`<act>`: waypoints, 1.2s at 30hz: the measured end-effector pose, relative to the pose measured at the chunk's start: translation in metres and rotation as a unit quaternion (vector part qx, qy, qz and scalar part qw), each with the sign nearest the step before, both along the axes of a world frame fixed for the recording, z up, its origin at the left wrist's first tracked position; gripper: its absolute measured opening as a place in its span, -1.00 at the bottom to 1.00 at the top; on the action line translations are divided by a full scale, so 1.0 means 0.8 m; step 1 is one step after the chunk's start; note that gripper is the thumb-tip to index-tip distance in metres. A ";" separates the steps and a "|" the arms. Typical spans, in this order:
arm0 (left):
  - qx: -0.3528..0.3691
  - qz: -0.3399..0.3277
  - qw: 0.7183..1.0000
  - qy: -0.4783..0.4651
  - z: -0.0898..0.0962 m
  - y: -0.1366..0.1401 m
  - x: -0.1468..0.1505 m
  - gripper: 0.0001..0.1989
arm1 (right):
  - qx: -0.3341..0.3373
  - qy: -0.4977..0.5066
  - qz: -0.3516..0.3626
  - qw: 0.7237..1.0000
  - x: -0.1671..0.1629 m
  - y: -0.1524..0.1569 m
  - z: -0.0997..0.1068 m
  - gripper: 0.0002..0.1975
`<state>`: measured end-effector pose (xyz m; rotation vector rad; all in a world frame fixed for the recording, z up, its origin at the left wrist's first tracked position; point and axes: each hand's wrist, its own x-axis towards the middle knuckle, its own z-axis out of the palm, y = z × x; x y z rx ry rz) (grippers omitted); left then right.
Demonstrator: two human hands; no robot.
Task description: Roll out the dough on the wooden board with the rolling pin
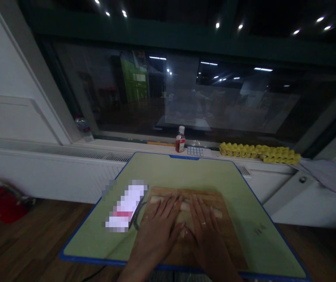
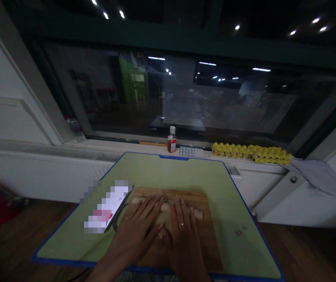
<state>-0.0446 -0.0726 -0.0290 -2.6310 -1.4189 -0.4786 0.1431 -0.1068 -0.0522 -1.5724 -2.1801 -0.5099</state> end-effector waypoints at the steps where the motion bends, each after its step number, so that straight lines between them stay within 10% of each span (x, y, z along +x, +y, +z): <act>1: 0.001 0.006 1.000 -0.002 0.000 0.000 0.002 -0.39 | 0.003 -0.001 -0.004 1.000 0.000 -0.004 0.000 -0.38; 22: 0.037 0.052 0.998 -0.008 0.002 0.025 0.020 -0.41 | -0.052 0.082 -0.073 0.993 -0.004 0.051 0.006 -0.48; 36: 0.074 0.044 0.996 -0.010 -0.008 0.004 0.012 -0.47 | -0.012 0.040 -0.047 0.998 -0.001 0.022 0.004 -0.48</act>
